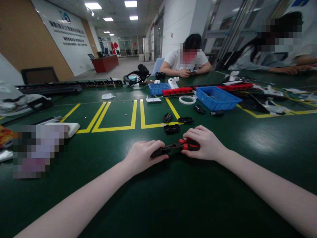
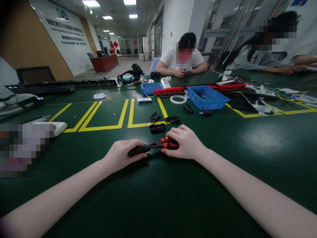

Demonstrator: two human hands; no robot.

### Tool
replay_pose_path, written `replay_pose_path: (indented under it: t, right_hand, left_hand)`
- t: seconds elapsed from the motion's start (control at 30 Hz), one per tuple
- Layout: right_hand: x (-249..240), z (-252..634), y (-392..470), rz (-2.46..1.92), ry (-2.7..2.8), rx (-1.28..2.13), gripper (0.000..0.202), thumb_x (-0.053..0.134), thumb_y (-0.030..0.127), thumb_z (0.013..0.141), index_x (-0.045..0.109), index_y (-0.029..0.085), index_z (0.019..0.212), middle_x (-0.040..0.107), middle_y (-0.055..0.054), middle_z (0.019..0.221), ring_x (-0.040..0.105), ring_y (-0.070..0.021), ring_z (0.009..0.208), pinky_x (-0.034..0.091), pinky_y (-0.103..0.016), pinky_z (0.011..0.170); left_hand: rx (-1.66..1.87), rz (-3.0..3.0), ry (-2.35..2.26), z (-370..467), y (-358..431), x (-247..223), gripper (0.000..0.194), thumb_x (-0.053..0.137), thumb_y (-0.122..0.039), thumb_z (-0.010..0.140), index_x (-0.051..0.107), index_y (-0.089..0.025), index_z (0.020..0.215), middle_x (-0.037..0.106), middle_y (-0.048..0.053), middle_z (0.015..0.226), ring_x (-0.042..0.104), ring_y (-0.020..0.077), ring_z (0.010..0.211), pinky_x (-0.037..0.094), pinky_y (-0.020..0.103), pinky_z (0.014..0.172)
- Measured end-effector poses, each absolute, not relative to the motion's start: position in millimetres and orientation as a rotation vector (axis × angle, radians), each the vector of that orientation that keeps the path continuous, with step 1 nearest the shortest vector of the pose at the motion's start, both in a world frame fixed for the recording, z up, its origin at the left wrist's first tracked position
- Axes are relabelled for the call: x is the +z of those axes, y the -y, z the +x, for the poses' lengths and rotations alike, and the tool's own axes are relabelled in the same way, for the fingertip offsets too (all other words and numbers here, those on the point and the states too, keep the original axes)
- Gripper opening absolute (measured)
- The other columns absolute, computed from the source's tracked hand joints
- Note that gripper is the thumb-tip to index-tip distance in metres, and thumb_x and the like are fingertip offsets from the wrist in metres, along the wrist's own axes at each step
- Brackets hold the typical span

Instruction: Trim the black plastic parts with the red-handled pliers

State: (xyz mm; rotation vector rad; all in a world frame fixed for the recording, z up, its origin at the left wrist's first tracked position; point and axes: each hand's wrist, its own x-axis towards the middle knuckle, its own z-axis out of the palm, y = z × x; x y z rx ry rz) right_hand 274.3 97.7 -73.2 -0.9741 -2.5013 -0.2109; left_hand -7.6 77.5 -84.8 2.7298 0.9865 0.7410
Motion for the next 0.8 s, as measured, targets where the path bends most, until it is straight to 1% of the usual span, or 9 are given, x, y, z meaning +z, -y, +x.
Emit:
replay_pose_path:
  t: [0.1,0.3,0.6,0.8]
  right_hand:
    - [-73.3,275.2,-98.0,-0.981,2.502,-0.209,0.034,0.067,0.052,0.079,0.064,0.02,0.092,0.071,-0.007,0.086,0.063,-0.0208,0.073,0.044,-0.039,0.073]
    - [-74.8,276.7,-99.3,-0.993,2.498,-0.207,0.035,0.067,0.052,0.078,0.064,0.021,0.092,0.071,-0.006,0.086,0.064,-0.021,0.073,0.044,-0.038,0.074]
    - [-75.1,276.3,-99.4,-0.975,2.488,-0.198,0.035,0.068,0.053,0.078,0.064,0.021,0.093,0.072,-0.006,0.086,0.065,-0.0209,0.074,0.044,-0.038,0.074]
    - [-73.4,275.2,-98.1,-0.97,2.5,-0.196,0.035,0.067,0.053,0.078,0.065,0.02,0.092,0.071,-0.006,0.085,0.064,-0.0205,0.073,0.045,-0.038,0.073]
  left_hand:
    - [0.731,2.741,-0.981,-8.3,-78.1,-84.5,0.024,0.062,-0.041,0.094,0.059,-0.021,0.107,0.073,0.003,0.098,0.071,0.018,0.078,0.056,0.027,0.066]
    - [0.738,2.769,-0.969,-9.5,-80.0,-84.6,0.023,0.059,-0.041,0.096,0.062,-0.021,0.108,0.073,0.003,0.097,0.071,0.0171,0.078,0.055,0.027,0.068]
    - [0.725,2.756,-1.005,-9.2,-80.3,-85.3,0.025,0.062,-0.041,0.094,0.059,-0.022,0.109,0.073,0.003,0.101,0.071,0.0181,0.08,0.056,0.028,0.07]
    - [0.673,2.723,-1.095,-8.6,-80.4,-85.2,0.024,0.067,-0.04,0.089,0.056,-0.022,0.102,0.071,0.0,0.09,0.068,0.017,0.071,0.052,0.026,0.061]
